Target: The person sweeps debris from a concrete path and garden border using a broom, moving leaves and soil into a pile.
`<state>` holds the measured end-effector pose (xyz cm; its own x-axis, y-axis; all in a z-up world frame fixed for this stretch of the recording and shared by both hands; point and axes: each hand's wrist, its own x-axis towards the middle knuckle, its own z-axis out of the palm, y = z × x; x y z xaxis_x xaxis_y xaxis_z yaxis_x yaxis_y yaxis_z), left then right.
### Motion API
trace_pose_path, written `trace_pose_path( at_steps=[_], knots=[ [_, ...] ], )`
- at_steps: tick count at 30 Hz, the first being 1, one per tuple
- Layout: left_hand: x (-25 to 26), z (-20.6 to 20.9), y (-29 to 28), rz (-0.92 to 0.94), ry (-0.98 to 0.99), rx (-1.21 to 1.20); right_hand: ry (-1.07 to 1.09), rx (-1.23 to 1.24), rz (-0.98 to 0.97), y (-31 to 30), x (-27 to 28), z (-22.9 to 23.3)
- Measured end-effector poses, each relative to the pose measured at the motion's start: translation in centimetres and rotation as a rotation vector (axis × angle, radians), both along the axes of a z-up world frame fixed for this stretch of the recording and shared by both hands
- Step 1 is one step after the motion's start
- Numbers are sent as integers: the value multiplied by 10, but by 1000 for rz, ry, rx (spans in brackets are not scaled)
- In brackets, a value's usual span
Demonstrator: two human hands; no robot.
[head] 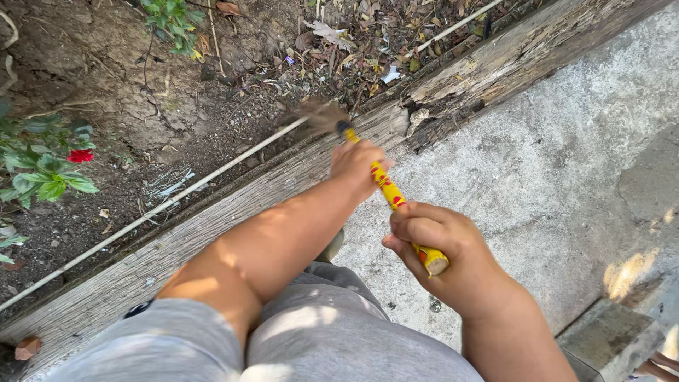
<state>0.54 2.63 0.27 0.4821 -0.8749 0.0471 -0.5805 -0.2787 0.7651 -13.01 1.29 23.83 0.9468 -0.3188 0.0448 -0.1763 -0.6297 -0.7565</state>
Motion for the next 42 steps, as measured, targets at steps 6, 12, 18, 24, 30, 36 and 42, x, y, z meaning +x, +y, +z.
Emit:
trace_pose_path(
  at_steps=[6, 12, 18, 24, 30, 36, 42],
  knots=[
    [-8, 54, -27, 6, -56, -267, -77, -84, -37, -9, -24, 60],
    [-10, 32, 19, -66, -17, -24, -159, 240, -260, -15, -51, 27],
    [5, 13, -15, -42, -38, 81, -45, 59, -157, -4, -12, -12],
    [3, 59, -8, -89, -56, -173, -188, 114, -148, -21, -50, 53],
    [43, 18, 53, -43, -142, -46, -221, 329, -150, -32, -31, -22],
    [70, -25, 3, 75, -182, 159, -143, 175, -87, -11, 30, -54],
    [49, 53, -56, 42, -131, -277, -171, -216, -25, -27, 15, 43]
  ],
)
